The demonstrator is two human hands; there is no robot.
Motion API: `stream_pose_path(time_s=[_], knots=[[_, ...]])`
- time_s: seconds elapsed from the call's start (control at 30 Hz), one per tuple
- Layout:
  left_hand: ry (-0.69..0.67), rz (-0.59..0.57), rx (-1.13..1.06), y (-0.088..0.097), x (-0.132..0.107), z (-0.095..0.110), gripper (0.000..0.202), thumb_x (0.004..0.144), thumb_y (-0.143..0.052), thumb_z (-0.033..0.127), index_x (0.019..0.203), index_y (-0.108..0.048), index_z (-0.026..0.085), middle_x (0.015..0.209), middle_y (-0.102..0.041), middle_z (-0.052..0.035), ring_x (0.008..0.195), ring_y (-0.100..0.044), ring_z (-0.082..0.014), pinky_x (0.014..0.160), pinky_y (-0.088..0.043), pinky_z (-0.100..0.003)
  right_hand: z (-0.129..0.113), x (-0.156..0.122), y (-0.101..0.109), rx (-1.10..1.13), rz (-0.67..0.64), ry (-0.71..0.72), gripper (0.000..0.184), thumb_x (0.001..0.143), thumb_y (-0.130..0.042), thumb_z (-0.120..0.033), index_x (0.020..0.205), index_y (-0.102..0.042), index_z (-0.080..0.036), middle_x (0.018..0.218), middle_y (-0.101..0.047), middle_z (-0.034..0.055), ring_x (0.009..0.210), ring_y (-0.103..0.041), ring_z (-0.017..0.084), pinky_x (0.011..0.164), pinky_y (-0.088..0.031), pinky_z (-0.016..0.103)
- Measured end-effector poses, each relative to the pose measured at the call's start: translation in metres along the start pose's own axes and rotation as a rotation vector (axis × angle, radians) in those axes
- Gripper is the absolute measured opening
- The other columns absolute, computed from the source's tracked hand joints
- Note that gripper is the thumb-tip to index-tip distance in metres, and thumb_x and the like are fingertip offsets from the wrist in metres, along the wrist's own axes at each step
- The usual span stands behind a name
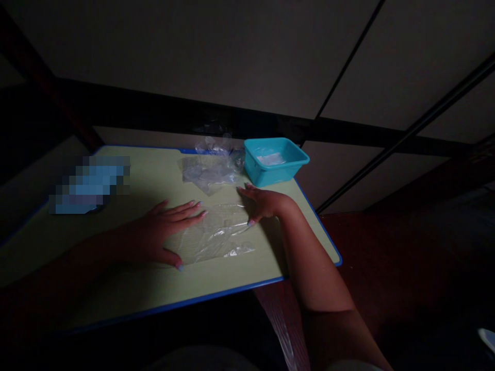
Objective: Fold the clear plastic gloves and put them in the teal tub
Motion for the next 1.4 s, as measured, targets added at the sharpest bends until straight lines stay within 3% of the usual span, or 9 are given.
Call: stream_pose_path(time_s=[0.47, 0.73, 0.83, 0.97, 1.1, 1.4], knots=[[0.004, -0.007, 0.008, 0.0, 0.0, 0.001, 0.111, 0.065, -0.046, 0.088, 0.151, -0.008, 0.031, 0.158, -0.006, -0.0109, 0.144, -0.011, -0.0384, 0.109, -0.005, -0.068, -0.003, -0.003, 0.003, -0.022, 0.038, -0.022, 0.109, 0.061, -0.082, -0.029, 0.152, -0.021, -0.018, 0.157, -0.015, 0.013, 0.142, -0.023, 0.032, 0.117, -0.022, 0.04], [0.041, 0.016, 0.019, -0.001, 0.0, 0.002, 0.109, 0.066, -0.047, 0.086, 0.151, -0.008, 0.031, 0.158, -0.006, -0.011, 0.144, -0.011, -0.0394, 0.109, -0.006, -0.067, -0.01, -0.001, 0.004, -0.072, 0.229, -0.02, 0.072, 0.082, -0.064, -0.028, 0.147, -0.035, -0.013, 0.153, -0.03, 0.0158, 0.138, -0.034, 0.031, 0.114, -0.029, 0.043], [0.058, 0.048, 0.032, -0.004, 0.0, -0.001, 0.106, 0.068, -0.045, 0.086, 0.152, -0.009, 0.032, 0.158, -0.007, -0.0103, 0.144, -0.011, -0.0406, 0.109, -0.008, -0.067, -0.013, -0.002, 0.007, -0.093, 0.283, 0.003, 0.052, 0.085, -0.06, -0.027, 0.134, -0.051, -0.013, 0.141, -0.049, 0.0167, 0.127, -0.048, 0.03, 0.106, -0.039, 0.042], [0.1, 0.066, 0.057, -0.007, 0.0, -0.004, 0.106, 0.068, -0.042, 0.087, 0.152, -0.012, 0.029, 0.158, -0.007, -0.0119, 0.143, -0.009, -0.0422, 0.107, -0.01, -0.07, -0.018, -0.002, 0.009, -0.118, 0.235, -0.055, 0.022, 0.085, -0.056, -0.021, 0.103, -0.066, -0.014, 0.104, -0.068, 0.0124, 0.091, -0.063, 0.023, 0.078, -0.048, 0.032], [0.134, 0.072, 0.073, -0.006, 0.0, -0.004, 0.105, 0.07, -0.043, 0.085, 0.152, -0.011, 0.027, 0.158, -0.007, -0.0128, 0.144, -0.009, -0.0416, 0.106, -0.012, -0.07, -0.019, 0.002, 0.004, -0.125, 0.13, -0.135, 0.013, 0.082, -0.058, -0.02, 0.093, -0.064, -0.015, 0.089, -0.068, 0.0083, 0.073, -0.058, 0.017, 0.059, -0.039, 0.027], [0.139, 0.075, 0.064, -0.005, 0.0, -0.004, 0.103, 0.071, -0.048, 0.082, 0.152, -0.012, 0.027, 0.158, -0.008, -0.0139, 0.143, -0.009, -0.0423, 0.105, -0.013, -0.071, -0.024, 0.006, 0.002, -0.107, 0.112, -0.113, 0.002, 0.082, -0.06, -0.017, 0.083, -0.06, -0.015, 0.085, -0.065, 0.006, 0.069, -0.051, 0.014, 0.058, -0.035, 0.025]])
Point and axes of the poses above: each hand's wrist, its own x-axis towards the middle knuckle, its own y-axis out of the back of the hand, z = x × y, the point moved 1 cm from there along x, towards the middle knuckle
